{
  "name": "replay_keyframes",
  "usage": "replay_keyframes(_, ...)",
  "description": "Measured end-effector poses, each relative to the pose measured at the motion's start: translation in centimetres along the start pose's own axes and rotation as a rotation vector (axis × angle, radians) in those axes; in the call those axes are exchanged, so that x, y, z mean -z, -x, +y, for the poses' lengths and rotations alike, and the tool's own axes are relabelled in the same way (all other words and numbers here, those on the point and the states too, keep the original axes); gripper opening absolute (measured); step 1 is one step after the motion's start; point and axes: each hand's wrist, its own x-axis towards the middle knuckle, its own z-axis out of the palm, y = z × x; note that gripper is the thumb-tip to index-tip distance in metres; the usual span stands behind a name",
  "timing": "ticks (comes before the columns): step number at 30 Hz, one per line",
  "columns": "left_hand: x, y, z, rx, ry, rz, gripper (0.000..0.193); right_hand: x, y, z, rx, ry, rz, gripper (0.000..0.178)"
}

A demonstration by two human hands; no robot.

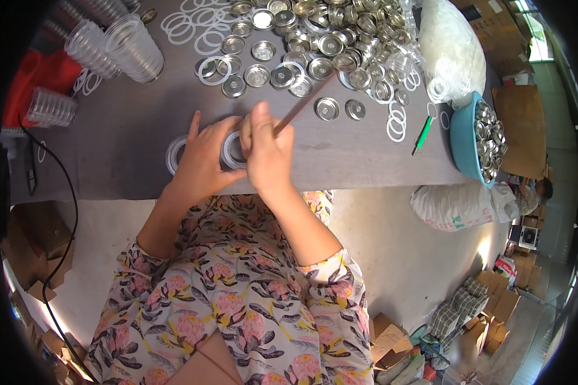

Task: The person sits on the floor and assembles small circular components by inserting metal mesh discs into clear plastic rings using a thin wooden stick. They pick up a plastic ring, place a metal disc inside, and use the stick to press the disc down into the ring. The person repeats this process for multiple units, stacking the finished assemblies on the floor.

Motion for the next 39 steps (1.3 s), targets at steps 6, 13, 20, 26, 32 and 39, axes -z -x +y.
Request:
replay_keyframes(6,0.1,0.0,0.1,0.029,-0.009,-0.043,0.078,-0.9,-2.6,1.3,0.127,-0.114,0.007,0.055)
replay_keyframes(13,0.2,0.1,0.1,0.021,0.000,-0.020,0.078,0.5,-1.3,-0.5,-0.010,0.221,-0.068,0.054)
replay_keyframes(20,-0.2,0.1,-0.1,0.007,0.008,0.004,0.080,-1.3,-2.7,1.3,0.013,-0.198,0.010,0.055)
replay_keyframes(26,0.1,0.2,-0.2,0.033,0.027,-0.015,0.080,0.5,-2.1,-0.8,-0.016,0.291,-0.079,0.054)
replay_keyframes(32,0.0,0.1,0.2,0.048,0.015,-0.042,0.082,-0.5,-1.4,1.0,-0.057,-0.284,0.052,0.055)
replay_keyframes(39,4.1,3.3,-1.0,0.086,-0.202,0.106,0.084,1.2,-0.6,0.8,0.248,-0.296,0.055,0.057)
